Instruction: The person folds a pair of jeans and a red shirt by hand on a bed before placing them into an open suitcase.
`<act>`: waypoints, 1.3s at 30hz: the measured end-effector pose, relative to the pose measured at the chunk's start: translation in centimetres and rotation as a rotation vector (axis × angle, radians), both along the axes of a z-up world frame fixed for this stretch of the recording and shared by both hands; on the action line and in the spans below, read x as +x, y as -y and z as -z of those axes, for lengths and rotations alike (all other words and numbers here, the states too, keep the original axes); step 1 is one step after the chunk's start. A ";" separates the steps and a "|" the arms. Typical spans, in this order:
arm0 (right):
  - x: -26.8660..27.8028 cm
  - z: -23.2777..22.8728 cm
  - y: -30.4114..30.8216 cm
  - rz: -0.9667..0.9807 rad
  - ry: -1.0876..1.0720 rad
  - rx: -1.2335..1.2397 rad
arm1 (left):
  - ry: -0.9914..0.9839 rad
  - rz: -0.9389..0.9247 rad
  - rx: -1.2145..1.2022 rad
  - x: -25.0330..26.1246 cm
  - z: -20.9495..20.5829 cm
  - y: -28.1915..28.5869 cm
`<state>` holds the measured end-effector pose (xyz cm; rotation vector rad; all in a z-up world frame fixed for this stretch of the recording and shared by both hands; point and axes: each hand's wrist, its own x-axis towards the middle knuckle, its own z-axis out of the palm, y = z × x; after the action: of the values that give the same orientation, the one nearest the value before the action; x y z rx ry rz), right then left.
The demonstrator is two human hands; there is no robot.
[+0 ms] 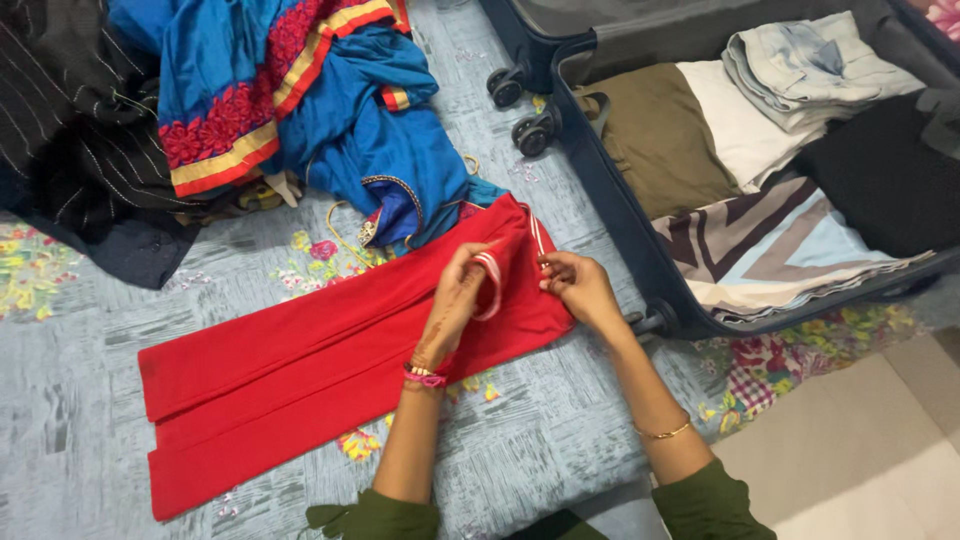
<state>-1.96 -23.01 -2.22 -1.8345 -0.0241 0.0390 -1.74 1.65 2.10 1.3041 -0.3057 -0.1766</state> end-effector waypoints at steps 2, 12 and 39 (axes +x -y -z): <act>-0.6 -0.9 -1.0 0.042 0.030 -0.071 | 0.088 0.190 0.002 -0.4 0.0 0.2; -4.3 -5.3 2.0 -0.035 -0.042 -0.220 | 0.221 0.263 0.472 -0.8 3.9 2.8; -9.9 -8.2 -2.8 0.292 0.152 -1.075 | 0.038 0.374 0.224 -2.0 -2.0 1.8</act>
<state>-11.91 -20.18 6.01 -2.8897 0.1935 -0.3582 -3.77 -0.13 4.11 1.4633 -0.5747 -0.5142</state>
